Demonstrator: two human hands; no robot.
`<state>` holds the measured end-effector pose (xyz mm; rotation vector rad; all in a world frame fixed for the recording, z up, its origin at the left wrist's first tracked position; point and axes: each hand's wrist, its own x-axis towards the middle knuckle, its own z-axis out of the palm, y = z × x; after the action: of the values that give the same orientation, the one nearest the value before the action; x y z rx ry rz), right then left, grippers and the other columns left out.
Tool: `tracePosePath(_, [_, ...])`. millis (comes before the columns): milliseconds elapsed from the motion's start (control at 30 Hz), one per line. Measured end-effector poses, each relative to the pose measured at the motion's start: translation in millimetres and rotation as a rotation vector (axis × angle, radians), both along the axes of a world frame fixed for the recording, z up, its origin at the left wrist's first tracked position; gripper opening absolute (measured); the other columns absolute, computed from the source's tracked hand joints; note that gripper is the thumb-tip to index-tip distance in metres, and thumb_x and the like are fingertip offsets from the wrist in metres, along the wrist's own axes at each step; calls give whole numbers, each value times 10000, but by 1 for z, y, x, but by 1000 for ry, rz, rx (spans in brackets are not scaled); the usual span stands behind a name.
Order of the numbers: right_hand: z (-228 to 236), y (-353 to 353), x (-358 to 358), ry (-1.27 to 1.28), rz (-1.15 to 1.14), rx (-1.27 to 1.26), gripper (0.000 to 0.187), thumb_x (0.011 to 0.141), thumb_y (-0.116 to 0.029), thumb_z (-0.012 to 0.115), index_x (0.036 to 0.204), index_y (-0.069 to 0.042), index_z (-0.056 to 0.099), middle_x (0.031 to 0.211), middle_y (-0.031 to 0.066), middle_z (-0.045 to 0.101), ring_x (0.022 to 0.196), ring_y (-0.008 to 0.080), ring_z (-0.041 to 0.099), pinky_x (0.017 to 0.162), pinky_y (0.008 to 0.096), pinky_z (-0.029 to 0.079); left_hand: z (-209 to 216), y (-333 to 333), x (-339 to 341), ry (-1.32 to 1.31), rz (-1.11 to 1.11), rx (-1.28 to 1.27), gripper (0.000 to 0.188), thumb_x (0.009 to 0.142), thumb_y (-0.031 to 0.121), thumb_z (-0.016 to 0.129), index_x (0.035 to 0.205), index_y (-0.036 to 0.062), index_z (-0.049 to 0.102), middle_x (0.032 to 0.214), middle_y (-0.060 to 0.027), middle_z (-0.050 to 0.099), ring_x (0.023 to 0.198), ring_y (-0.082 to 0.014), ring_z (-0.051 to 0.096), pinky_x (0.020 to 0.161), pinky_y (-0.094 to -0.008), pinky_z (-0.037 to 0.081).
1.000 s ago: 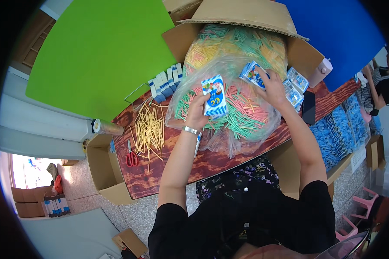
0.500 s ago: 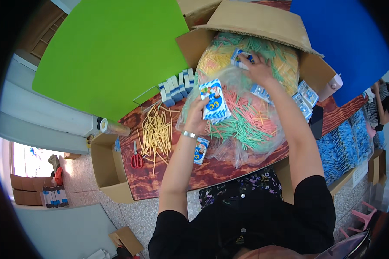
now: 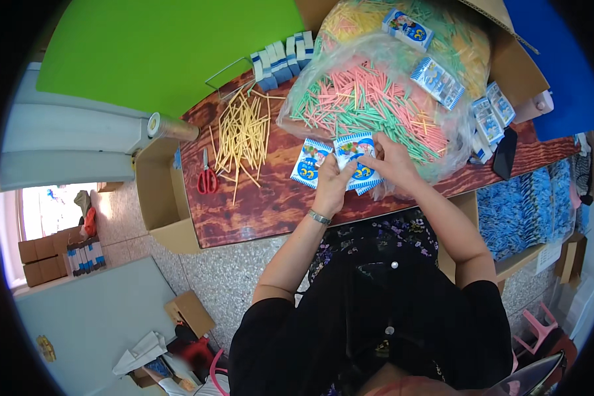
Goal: Sorting and packaging colorful items into small plastic packets from a large bulk bag at a workstation.
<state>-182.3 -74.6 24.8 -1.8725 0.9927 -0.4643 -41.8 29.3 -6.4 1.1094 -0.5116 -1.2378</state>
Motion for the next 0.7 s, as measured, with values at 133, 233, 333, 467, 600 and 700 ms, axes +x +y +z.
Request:
tracePosePath(133, [-10,16,3,-34,21,147,369,780,-261,756,967,-5,568,757,145,639,697,269,648,637,370,497,-23,19,4,-64,-9,82,242,962,135,574,1148,-6,509,1043,-62,637,942,-113,607,784,-297,510])
tracePosePath(233, [-38,15,-8,67,24,-135,341,791,-247,722,935,-11,523,805,229,621,772,412,615,669,461,476,-15,24,9,-827,-141,182,286,923,157,602,1142,-13,535,940,-130,643,845,-217,629,761,-333,504])
tracePosePath(333, [-58,19,-6,88,-29,-320,353,805,-269,715,923,4,525,742,212,608,688,389,613,612,445,465,-5,24,30,-1616,54,-53,459,826,213,696,1226,42,548,1120,-208,574,993,-341,567,854,-415,470])
tracePosePath(467, [-47,24,12,210,-24,-215,358,788,-243,717,924,7,501,803,230,623,777,410,618,671,485,471,-16,32,55,-1774,-8,109,653,740,231,757,1317,63,500,1397,-231,406,1197,-411,425,978,-502,372])
tracePosePath(600, [-55,22,17,200,-47,-268,363,766,-219,739,927,5,503,816,230,616,782,407,615,684,479,478,-27,45,59,-1637,110,27,659,730,198,762,1326,86,505,1394,-217,420,1184,-402,445,981,-472,373])
tracePosePath(700, [-66,22,14,162,-50,-376,362,758,-206,749,942,-4,512,824,220,617,783,404,613,688,476,482,-15,48,50,-1592,46,-157,658,729,172,758,1331,91,505,1401,-209,419,1175,-397,450,974,-467,379])
